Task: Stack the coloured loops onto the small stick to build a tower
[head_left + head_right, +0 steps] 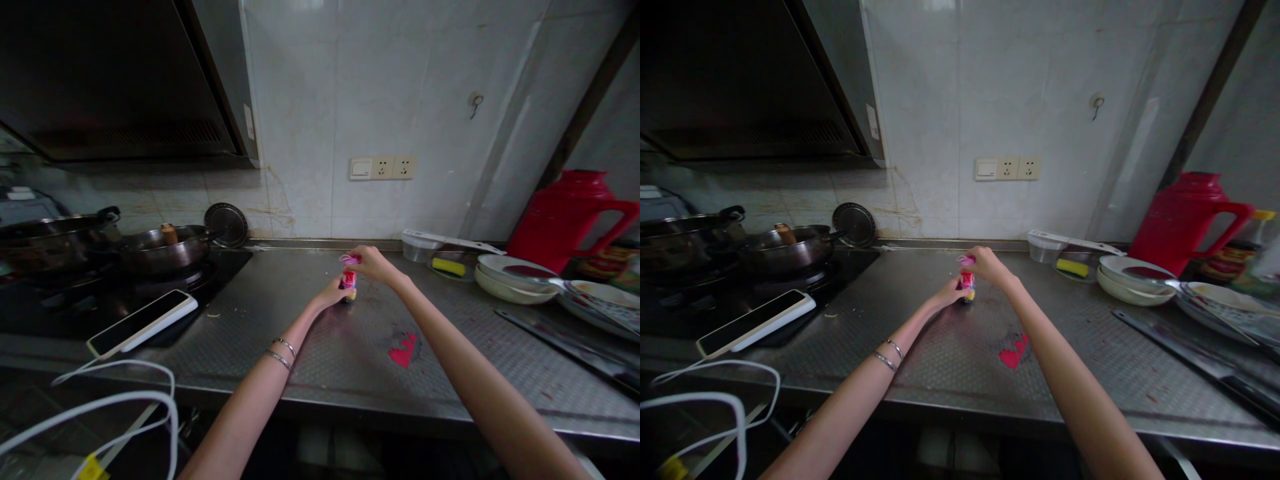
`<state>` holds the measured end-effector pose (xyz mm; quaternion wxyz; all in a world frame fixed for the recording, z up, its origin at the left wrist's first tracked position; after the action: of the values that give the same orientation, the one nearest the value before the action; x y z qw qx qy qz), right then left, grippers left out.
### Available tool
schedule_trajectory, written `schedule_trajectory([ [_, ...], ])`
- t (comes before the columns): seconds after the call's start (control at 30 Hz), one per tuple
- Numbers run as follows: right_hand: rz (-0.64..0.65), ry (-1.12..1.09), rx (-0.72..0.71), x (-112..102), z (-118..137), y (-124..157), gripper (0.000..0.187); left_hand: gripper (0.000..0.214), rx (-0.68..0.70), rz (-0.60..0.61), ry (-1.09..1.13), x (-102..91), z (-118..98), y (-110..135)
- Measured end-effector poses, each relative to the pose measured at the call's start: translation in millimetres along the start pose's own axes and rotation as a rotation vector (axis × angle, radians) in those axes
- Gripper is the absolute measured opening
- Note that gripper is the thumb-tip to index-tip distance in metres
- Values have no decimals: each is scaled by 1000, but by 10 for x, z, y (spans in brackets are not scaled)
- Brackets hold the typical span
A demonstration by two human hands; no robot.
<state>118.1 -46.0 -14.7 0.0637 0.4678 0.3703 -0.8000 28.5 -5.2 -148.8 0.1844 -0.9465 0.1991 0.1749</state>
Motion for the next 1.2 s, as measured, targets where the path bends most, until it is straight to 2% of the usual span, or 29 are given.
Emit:
schedule_trajectory([
  [0.13,49,-126,0,-31,-19,-3,28,31,30,7,-52,-19,-57,22],
  [0.33,191,-234,-17,26,-70,-27,28,32,54,36,-67,-28,-105,37],
  [0.53,194,-192,-26,12,-76,-47,30,33,59,32,-55,-23,-97,45],
  [0.67,134,-104,-34,7,-30,-47,23,32,58,15,-69,-28,-112,53],
  [0.77,2,-26,39,39,-52,-17,25,33,51,4,-76,-32,-138,59],
  [0.87,-125,-15,119,105,-122,72,34,33,37,-5,-75,-32,-154,62],
  [0.97,-142,-173,201,180,-244,210,47,34,67,-24,-30,-35,-173,60],
  [1.07,-103,-490,317,222,-373,362,49,34,44,-21,9,-28,-149,56],
  [1.2,-52,-912,312,269,-367,433,47,32,3,-23,16,-28,-137,66],
])
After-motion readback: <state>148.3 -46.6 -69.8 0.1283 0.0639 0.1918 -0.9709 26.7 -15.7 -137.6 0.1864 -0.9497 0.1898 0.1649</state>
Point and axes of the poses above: each hand's wrist, its own y-axis away from the middle knuckle, its own x-axis out of the palm, z = x × y, the point moved 6 cm from there along -y, towards the middle knuckle, and after that the axes turned 7 degrees about -y, right-handed, at the moved point
